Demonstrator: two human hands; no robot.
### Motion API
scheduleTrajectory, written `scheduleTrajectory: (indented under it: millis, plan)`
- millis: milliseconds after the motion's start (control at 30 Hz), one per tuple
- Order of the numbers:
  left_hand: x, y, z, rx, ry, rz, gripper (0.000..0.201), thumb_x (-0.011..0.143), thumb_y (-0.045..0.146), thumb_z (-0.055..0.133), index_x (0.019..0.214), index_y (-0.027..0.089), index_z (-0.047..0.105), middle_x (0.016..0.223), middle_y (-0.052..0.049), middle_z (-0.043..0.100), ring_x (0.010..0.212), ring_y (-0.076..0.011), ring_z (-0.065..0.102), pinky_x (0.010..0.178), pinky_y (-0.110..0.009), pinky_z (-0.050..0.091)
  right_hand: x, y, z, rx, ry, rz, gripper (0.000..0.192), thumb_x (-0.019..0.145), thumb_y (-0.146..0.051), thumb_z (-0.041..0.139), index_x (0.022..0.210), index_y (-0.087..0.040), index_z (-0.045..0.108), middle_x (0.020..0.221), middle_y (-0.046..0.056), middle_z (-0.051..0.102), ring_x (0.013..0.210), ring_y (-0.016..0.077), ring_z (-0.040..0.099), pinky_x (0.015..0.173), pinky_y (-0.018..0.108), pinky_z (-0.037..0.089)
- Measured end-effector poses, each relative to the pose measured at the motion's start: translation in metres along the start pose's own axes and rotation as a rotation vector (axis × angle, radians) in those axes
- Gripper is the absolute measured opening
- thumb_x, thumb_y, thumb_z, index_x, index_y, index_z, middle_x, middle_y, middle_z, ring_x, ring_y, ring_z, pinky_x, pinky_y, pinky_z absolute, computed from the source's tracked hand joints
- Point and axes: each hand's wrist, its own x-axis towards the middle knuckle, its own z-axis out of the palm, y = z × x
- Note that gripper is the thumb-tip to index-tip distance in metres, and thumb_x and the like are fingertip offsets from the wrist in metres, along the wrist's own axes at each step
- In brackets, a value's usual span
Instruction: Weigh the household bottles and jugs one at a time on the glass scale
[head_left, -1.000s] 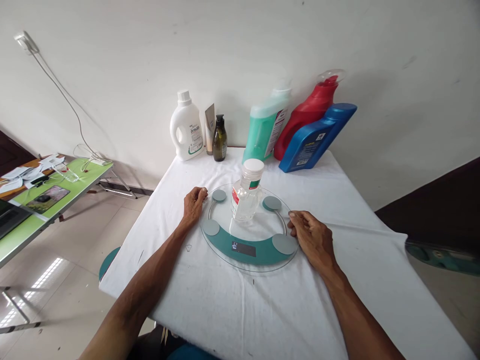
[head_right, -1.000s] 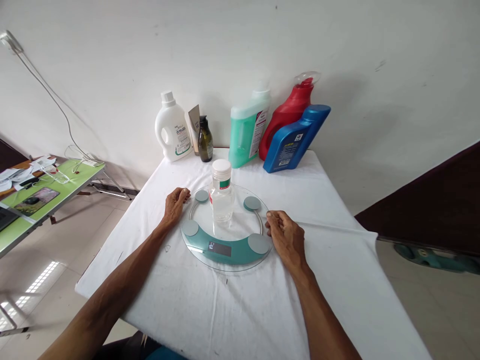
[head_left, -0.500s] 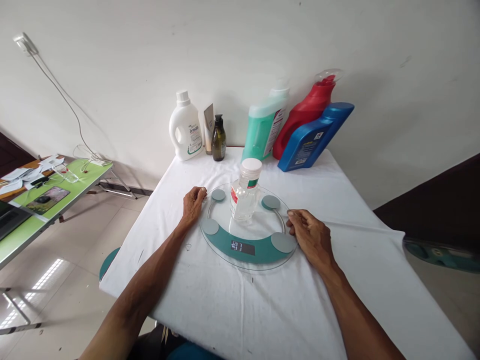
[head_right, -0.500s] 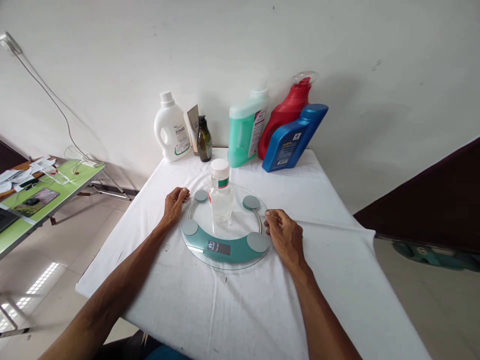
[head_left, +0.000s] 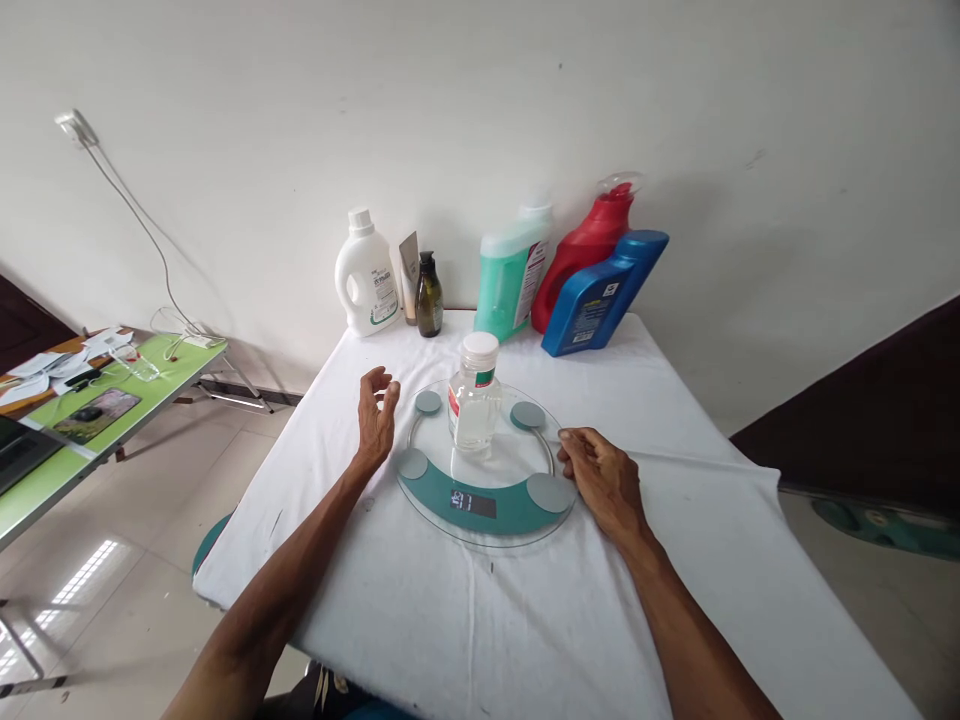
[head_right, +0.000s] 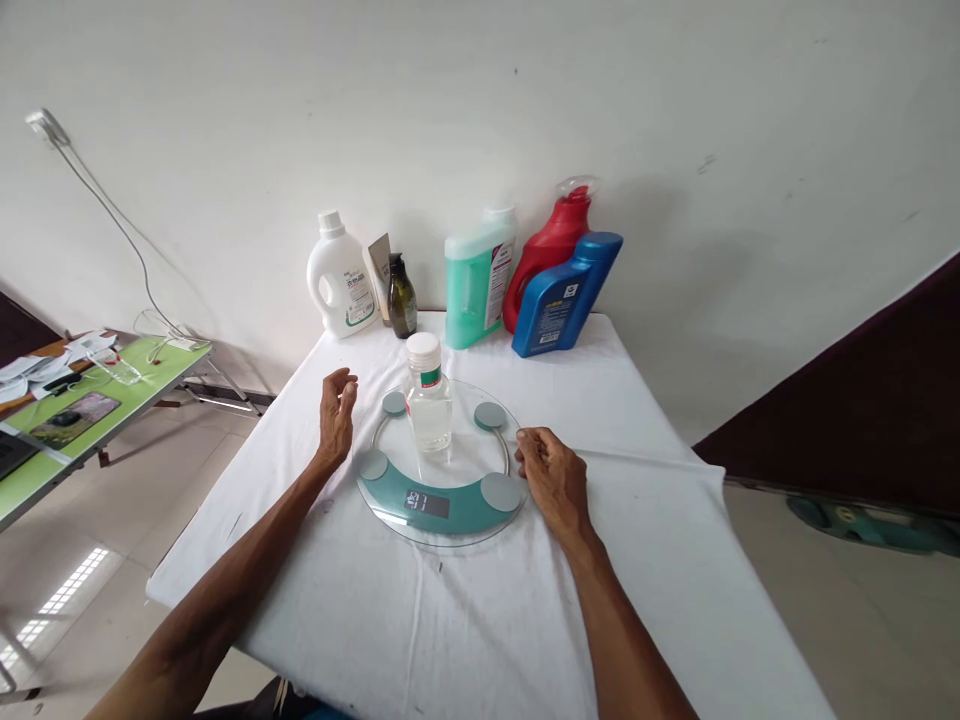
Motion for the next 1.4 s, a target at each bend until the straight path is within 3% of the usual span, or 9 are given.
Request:
scheduleTrajectory:
  millis: [133, 300, 367, 533, 767, 867, 1000, 1167, 1400]
  plan:
    - [-0.016, 0.033, 0.005, -0.061, -0.177, 0.175, 0.089, 0.090, 0.074, 0.070, 0.157, 0.023, 0.043, 0.152, -0.022, 0.059, 0.139, -0.0358, 0.061, 0.114, -0.053, 0.050, 0.001, 0.001, -0.001, 0.011, -0.012, -0.017, 0.040, 0.088, -0.063, 0.055, 0.086, -0.025, 0.068, 0.071, 0.003, 0.072, 0.058, 0.0208, 0.066, 0.066, 0.034, 0.054]
    - [-0.023, 0.060, 0.030, -0.038, -0.342, 0.205, 0.122, 0.068, 0.064, 0.097, 0.165, 0.026, 0.034, 0.163, -0.023, 0.050, 0.150, -0.0415, 0.053, 0.121, -0.057, 0.046, 0.001, 0.004, -0.001, 0.029, -0.019, -0.040, 0.042, 0.089, -0.066, 0.054, 0.085, -0.026, 0.067, 0.070, 0.003, 0.071, 0.059, 0.0212, 0.067, 0.067, 0.035, 0.054]
    - [-0.022, 0.063, 0.042, -0.025, -0.344, 0.146, 0.115, 0.065, 0.058, 0.100, 0.158, 0.024, 0.043, 0.156, -0.022, 0.059, 0.143, -0.0398, 0.060, 0.116, -0.054, 0.050, 0.002, 0.006, 0.000, 0.047, -0.021, -0.055, 0.042, 0.091, -0.066, 0.053, 0.085, -0.026, 0.066, 0.070, 0.003, 0.071, 0.058, 0.0212, 0.067, 0.065, 0.034, 0.053]
    - [-0.022, 0.065, 0.059, 0.117, -0.314, 0.004, 0.056, 0.069, 0.047, 0.096, 0.109, 0.019, 0.070, 0.099, -0.007, 0.078, 0.090, -0.0252, 0.072, 0.081, -0.037, 0.057, 0.005, 0.013, 0.003, 0.056, -0.014, -0.107, 0.044, 0.093, -0.067, 0.048, 0.086, -0.027, 0.063, 0.070, 0.004, 0.070, 0.061, 0.0225, 0.066, 0.063, 0.034, 0.049]
    - [-0.005, 0.088, 0.068, 0.139, -0.203, 0.021, 0.047, 0.065, 0.049, 0.095, 0.093, 0.019, 0.071, 0.082, -0.003, 0.075, 0.075, -0.0210, 0.068, 0.070, -0.033, 0.053, 0.009, 0.019, 0.007, 0.078, 0.030, -0.152, 0.051, 0.095, -0.074, 0.041, 0.081, -0.028, 0.058, 0.068, 0.005, 0.068, 0.062, 0.0232, 0.063, 0.064, 0.034, 0.046]
    - [0.019, 0.106, 0.096, 0.102, -0.190, 0.102, 0.049, 0.063, 0.049, 0.097, 0.092, 0.020, 0.071, 0.083, -0.003, 0.074, 0.076, -0.0207, 0.067, 0.070, -0.033, 0.053, 0.009, 0.020, 0.008, 0.071, 0.052, -0.171, 0.052, 0.095, -0.076, 0.040, 0.078, -0.029, 0.054, 0.065, 0.004, 0.066, 0.061, 0.0222, 0.060, 0.064, 0.033, 0.044]
    - [0.053, 0.114, 0.160, 0.090, -0.232, 0.168, 0.051, 0.060, 0.049, 0.099, 0.086, 0.021, 0.065, 0.076, 0.001, 0.066, 0.071, -0.0166, 0.059, 0.067, -0.030, 0.046, 0.009, 0.021, 0.010, 0.069, 0.084, -0.194, 0.054, 0.099, -0.076, 0.037, 0.076, -0.029, 0.051, 0.061, 0.001, 0.061, 0.057, 0.0210, 0.057, 0.062, 0.032, 0.041]
    - [0.083, 0.088, 0.231, 0.194, -0.207, 0.070, 0.059, 0.058, 0.047, 0.101, 0.076, 0.023, 0.051, 0.066, 0.007, 0.053, 0.065, -0.0144, 0.052, 0.063, -0.029, 0.036, 0.008, 0.023, 0.011, 0.082, 0.108, -0.214, 0.058, 0.100, -0.079, 0.035, 0.074, -0.030, 0.049, 0.057, -0.001, 0.056, 0.052, 0.0198, 0.053, 0.058, 0.031, 0.039]
    - [0.102, 0.049, 0.269, 0.185, -0.225, -0.030, 0.056, 0.058, 0.037, 0.104, 0.081, 0.023, 0.055, 0.073, 0.002, 0.061, 0.071, -0.0189, 0.060, 0.071, -0.034, 0.045, 0.005, 0.020, 0.008, 0.084, 0.084, -0.115, 0.058, 0.098, -0.080, 0.039, 0.074, -0.029, 0.052, 0.057, -0.001, 0.056, 0.052, 0.0203, 0.053, 0.057, 0.031, 0.040]
